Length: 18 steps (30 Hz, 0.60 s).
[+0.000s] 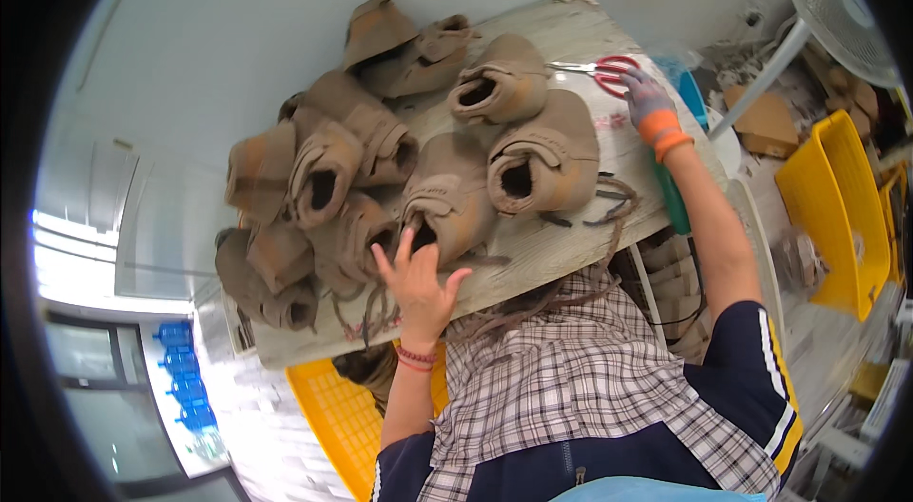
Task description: The person retrieves beige shoe uppers from a white basket and places them on a worktable. Using a green rotary tool, they trim the inner lining of each upper, then switch to red-handled scissors to cut away excess material. The trimmed uppers are set aside on the table.
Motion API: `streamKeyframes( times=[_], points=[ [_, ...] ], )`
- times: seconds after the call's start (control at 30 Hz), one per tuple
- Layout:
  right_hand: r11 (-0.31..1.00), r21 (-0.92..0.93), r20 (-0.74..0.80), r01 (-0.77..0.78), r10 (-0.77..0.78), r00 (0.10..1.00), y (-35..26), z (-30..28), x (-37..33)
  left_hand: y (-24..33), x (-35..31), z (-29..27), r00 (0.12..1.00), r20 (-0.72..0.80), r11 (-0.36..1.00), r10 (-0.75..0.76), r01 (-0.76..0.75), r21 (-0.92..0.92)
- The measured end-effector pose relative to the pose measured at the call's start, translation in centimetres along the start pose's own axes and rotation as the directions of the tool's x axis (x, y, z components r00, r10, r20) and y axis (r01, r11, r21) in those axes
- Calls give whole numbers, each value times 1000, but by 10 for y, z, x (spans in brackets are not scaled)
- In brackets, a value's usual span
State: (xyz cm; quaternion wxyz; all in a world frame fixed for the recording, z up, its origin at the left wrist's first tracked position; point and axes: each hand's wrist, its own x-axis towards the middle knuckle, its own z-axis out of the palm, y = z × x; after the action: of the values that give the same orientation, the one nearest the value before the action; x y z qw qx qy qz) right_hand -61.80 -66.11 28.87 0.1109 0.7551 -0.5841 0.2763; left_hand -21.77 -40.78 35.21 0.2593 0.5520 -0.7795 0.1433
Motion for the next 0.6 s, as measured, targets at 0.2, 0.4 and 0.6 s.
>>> streamKeyframes(
  times=[0.2, 0.4, 0.6],
  points=[
    [973, -201, 399, -110, 184, 898, 16, 69, 60, -24, -11, -36, 759, 66, 643, -648, 592, -486],
    [963, -209, 444, -172, 250, 861, 5, 65, 46, -68, -62, -74, 442, 672, -601, -594, 311, -736],
    [973, -124, 349, -196, 228, 909, -2, 49, 32, -65, -142, -50, 246, 830, -801, -501, 230, -552]
  ],
)
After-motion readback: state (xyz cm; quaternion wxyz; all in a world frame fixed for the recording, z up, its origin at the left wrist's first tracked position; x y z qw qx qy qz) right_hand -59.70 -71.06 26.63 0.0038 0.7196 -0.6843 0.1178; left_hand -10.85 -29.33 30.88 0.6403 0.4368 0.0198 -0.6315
